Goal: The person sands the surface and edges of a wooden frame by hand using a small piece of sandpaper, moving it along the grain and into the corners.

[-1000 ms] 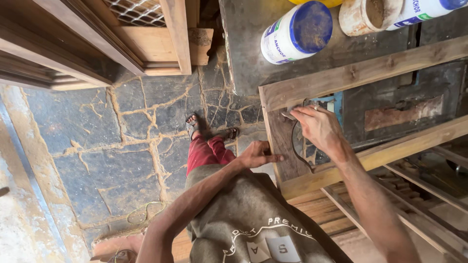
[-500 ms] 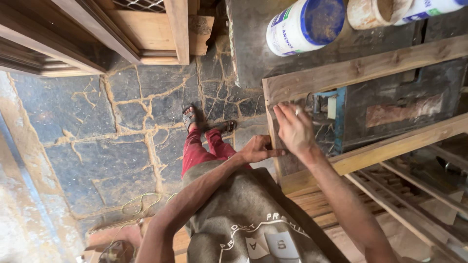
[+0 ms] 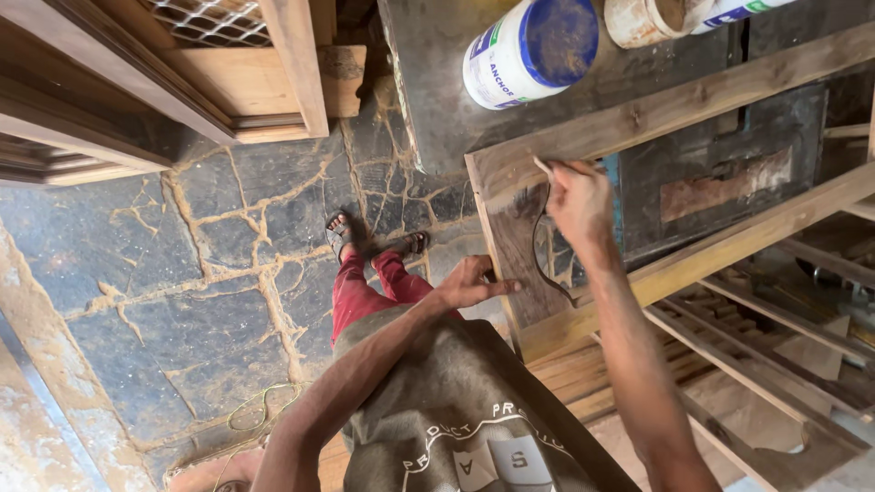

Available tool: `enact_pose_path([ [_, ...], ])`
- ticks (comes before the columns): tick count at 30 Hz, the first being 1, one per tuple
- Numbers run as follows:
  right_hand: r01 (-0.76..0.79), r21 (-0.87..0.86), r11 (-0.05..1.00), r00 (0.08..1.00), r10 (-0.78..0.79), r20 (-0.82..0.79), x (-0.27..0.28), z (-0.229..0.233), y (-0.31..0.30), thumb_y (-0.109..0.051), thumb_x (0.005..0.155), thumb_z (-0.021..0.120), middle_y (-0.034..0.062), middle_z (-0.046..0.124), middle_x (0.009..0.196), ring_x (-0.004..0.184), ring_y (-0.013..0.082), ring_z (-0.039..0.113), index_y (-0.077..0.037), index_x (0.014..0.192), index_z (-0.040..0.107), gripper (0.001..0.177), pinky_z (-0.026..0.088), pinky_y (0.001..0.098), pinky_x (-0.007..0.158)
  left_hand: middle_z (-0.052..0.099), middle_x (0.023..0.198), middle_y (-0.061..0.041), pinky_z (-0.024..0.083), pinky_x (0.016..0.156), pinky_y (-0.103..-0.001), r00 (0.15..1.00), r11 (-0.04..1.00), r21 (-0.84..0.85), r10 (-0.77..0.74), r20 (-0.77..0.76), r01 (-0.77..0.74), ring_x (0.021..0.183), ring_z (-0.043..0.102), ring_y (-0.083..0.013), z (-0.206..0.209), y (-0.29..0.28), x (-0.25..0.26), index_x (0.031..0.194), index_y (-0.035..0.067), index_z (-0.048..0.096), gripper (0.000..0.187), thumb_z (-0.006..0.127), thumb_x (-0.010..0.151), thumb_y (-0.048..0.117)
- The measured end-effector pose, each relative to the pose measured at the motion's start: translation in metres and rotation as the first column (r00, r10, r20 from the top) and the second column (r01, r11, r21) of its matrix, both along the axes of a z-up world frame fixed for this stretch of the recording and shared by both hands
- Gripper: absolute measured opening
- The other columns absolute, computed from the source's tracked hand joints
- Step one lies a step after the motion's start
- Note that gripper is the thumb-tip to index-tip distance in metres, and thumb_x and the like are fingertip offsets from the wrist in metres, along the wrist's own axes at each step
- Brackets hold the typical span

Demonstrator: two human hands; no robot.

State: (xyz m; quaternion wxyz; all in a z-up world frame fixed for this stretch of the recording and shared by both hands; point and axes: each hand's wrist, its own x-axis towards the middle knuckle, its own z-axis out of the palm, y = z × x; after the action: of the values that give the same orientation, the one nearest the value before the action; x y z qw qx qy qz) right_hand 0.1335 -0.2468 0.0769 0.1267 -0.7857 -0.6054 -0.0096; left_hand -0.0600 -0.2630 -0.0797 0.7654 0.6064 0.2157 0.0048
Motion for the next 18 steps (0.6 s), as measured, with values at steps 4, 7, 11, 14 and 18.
enact_pose_path([
  [4,0.129,-0.291,0.948,0.991,-0.117,0.057,-0.019,-0.017,-0.007,0.005,0.081,0.073,0.0131,0.071,0.083,0.075,0.0296,0.070,0.000,0.084,0.072,0.005,0.056,0.0428,0.069,0.070,0.075,-0.013,0.051,0.061,-0.037,0.998,0.997,-0.049,0.053,-0.034,-0.055,0.068,0.063,-0.0192,-0.003,-0.019,-0.003,0.091,-0.003,0.075,0.059,0.080,0.079,0.054],
  [7,0.134,-0.169,0.976,0.983,-0.153,-0.100,-0.047,-0.013,-0.004,0.006,0.084,0.071,0.0137,0.072,0.088,0.071,0.0267,0.071,0.000,0.102,0.076,0.020,0.057,0.0381,0.063,0.070,0.078,-0.014,0.050,0.063,-0.038,0.995,0.996,-0.045,0.071,-0.063,-0.074,0.070,0.063,-0.0204,-0.011,-0.017,0.008,0.091,-0.004,0.074,0.057,0.083,0.078,0.051],
  [11,-0.046,-0.148,0.988,0.987,0.022,-0.157,-0.079,-0.001,-0.007,0.008,0.077,0.069,0.0155,0.073,0.089,0.071,0.0279,0.070,0.003,0.107,0.076,0.032,0.057,0.0378,0.062,0.073,0.085,-0.011,0.054,0.064,-0.038,0.984,0.988,-0.120,0.114,0.139,-0.098,0.073,0.067,-0.0188,-0.028,-0.029,0.005,0.105,0.000,0.072,0.048,0.077,0.080,0.042],
  [14,-0.193,-0.113,0.975,0.951,0.158,-0.265,-0.077,-0.004,-0.020,0.002,0.085,0.071,0.0142,0.074,0.094,0.078,0.0271,0.072,0.000,0.110,0.077,0.026,0.059,0.0356,0.068,0.074,0.089,-0.013,0.055,0.069,-0.039,0.954,0.984,-0.116,0.159,0.254,-0.134,0.077,0.068,-0.0204,-0.025,-0.024,0.004,0.104,-0.001,0.073,0.050,0.077,0.084,0.044],
  [18,0.372,-0.173,0.912,0.564,-0.370,-0.738,-0.031,0.004,-0.066,-0.010,0.090,0.075,0.0166,0.074,0.070,0.048,0.0222,0.056,0.001,0.104,0.085,0.020,0.039,0.0303,0.041,0.078,0.087,-0.015,0.055,0.070,-0.038,1.000,1.000,0.000,-0.025,-0.001,0.025,0.076,0.072,-0.0204,0.006,0.000,-0.006,0.106,0.002,0.077,0.057,0.079,0.083,0.054],
])
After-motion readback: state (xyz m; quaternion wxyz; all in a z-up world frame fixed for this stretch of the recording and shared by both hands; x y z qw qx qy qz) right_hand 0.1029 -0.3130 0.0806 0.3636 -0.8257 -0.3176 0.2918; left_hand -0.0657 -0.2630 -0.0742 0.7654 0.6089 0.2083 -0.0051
